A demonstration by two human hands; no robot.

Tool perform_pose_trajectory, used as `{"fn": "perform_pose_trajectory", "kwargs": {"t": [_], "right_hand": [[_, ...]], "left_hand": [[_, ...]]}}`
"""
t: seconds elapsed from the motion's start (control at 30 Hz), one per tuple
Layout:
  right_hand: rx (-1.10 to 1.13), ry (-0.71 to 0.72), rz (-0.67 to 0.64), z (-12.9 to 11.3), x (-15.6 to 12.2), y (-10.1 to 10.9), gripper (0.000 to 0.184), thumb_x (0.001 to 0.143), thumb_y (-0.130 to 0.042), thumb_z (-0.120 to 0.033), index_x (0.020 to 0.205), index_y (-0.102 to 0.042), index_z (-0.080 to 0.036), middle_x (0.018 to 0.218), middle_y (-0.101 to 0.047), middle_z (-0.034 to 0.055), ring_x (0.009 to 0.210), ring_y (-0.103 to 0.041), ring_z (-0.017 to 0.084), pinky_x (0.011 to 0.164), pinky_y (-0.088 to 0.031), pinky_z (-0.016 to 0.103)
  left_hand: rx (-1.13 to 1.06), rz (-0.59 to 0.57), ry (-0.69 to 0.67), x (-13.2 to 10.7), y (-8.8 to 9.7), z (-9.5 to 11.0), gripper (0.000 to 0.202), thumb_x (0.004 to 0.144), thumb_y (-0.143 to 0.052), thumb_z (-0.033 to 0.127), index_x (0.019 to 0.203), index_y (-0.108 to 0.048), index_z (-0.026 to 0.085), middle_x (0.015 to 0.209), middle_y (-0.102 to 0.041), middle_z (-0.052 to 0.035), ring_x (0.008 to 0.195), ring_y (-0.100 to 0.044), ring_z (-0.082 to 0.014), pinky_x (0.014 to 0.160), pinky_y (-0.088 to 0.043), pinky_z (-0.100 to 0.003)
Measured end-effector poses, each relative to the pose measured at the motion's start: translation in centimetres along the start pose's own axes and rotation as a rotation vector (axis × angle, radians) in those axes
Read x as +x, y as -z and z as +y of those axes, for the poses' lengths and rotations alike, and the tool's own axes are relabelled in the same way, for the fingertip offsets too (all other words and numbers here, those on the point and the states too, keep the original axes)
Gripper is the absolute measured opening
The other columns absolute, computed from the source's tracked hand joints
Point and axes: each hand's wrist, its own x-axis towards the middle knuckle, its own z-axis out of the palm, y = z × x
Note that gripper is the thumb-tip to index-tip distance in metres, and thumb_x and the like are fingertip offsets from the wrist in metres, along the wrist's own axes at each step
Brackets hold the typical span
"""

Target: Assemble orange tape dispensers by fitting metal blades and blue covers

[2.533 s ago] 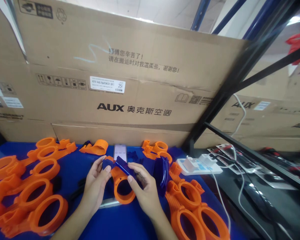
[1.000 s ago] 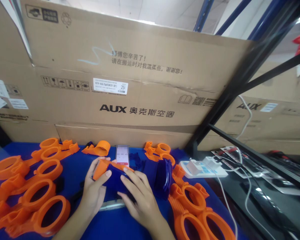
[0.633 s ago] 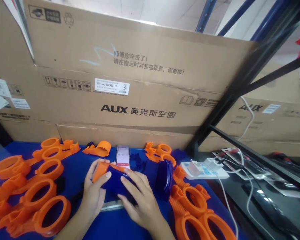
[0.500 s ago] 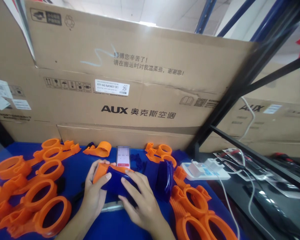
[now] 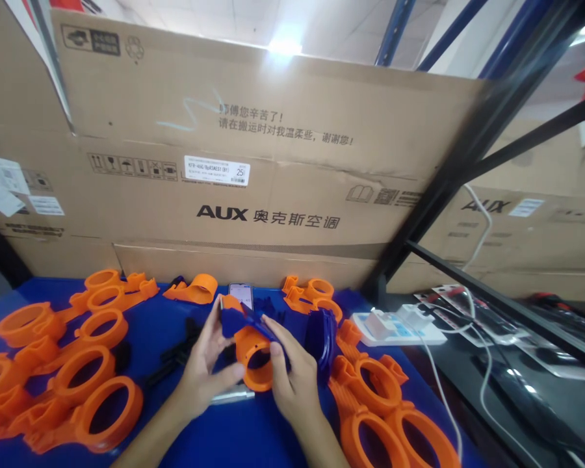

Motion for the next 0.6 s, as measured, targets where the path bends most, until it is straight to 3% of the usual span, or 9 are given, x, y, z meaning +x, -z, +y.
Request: {"fn": "perform_pose_trajectory", "kwargs": {"t": [0.1, 0.17, 0.27, 0.37, 0.43, 0.53, 0.6], "right_hand": [[0.149, -0.153, 0.015, -0.1, 0.3, -0.2, 0.036, 0.108, -0.044, -0.03, 0.134, -0.066, -0.023, 0.121, -0.076, 0.0102, 0.106, -0.075, 0.025, 0.089, -0.064, 0.038], [0.222, -0.211, -0.006, -0.3, 0.6, -0.3, 0.036, 0.108, -0.045, -0.035, 0.13, -0.069, -0.021, 0.116, -0.077, 0.0095, 0.104, -0.075, 0.026, 0.086, -0.064, 0.037], [0.287, -0.245, -0.079, -0.4, 1.0, -0.2, 0.04, 0.109, -0.042, -0.04, 0.129, -0.07, -0.02, 0.115, -0.078, 0.0092, 0.108, -0.073, 0.026, 0.092, -0.062, 0.038], [0.34, -0.226, -0.183, -0.5, 0.8, -0.1, 0.049, 0.111, -0.031, -0.044, 0.132, -0.068, -0.021, 0.114, -0.077, 0.009, 0.108, -0.072, 0.026, 0.095, -0.059, 0.039], [0.321, -0.211, -0.189, -0.4, 0.5, -0.1, 0.052, 0.11, -0.028, -0.048, 0.133, -0.068, -0.022, 0.108, -0.076, 0.0082, 0.1, -0.073, 0.024, 0.092, -0.059, 0.038], [0.273, -0.213, -0.126, -0.2, 0.0, -0.3, 0.055, 0.11, -0.027, -0.051, 0.129, -0.07, -0.022, 0.095, -0.074, 0.0068, 0.081, -0.069, 0.02, 0.074, -0.058, 0.032], [0.291, -0.211, -0.101, -0.1, -0.1, -0.3, 0.056, 0.11, -0.026, -0.049, 0.124, -0.072, -0.02, 0.094, -0.073, 0.007, 0.078, -0.067, 0.019, 0.068, -0.056, 0.03]], "left_hand": [[0.03, -0.068, 0.053, -0.7, -1.2, -0.7, 0.137, 0.07, -0.091, 0.029, 0.162, 0.009, 0.043, 0.145, -0.063, -0.0145, 0.132, -0.06, -0.0352, 0.112, -0.043, -0.055], [-0.001, -0.034, 0.078, -1.0, -1.8, -1.0, 0.141, 0.069, -0.091, 0.033, 0.161, 0.016, 0.043, 0.144, -0.064, -0.0146, 0.131, -0.061, -0.0346, 0.111, -0.045, -0.055], [-0.031, 0.046, 0.114, -1.5, -1.9, -1.0, 0.142, 0.063, -0.095, 0.033, 0.163, 0.005, 0.043, 0.139, -0.066, -0.0158, 0.121, -0.068, -0.0345, 0.102, -0.053, -0.051], [-0.019, 0.146, 0.143, -2.0, -1.3, 0.2, 0.135, 0.061, -0.097, 0.028, 0.162, -0.008, 0.046, 0.125, -0.072, -0.0129, 0.091, -0.077, -0.0288, 0.083, -0.062, -0.044], [0.003, 0.259, 0.171, -2.0, -0.3, 2.0, 0.122, 0.063, -0.096, 0.027, 0.158, -0.022, 0.047, 0.118, -0.074, -0.0088, 0.08, -0.077, -0.024, 0.075, -0.064, -0.039], [0.08, 0.5, 0.298, -0.7, 2.1, 6.1, 0.091, 0.068, -0.094, 0.033, 0.145, -0.044, 0.041, 0.128, -0.071, -0.0092, 0.094, -0.077, -0.0258, 0.074, -0.065, -0.037], [0.226, 0.574, 0.366, 0.9, 4.5, 9.0, 0.074, 0.073, -0.089, 0.043, 0.137, -0.053, 0.034, 0.125, -0.071, -0.0115, 0.088, -0.077, -0.0267, 0.062, -0.066, -0.036]]}}
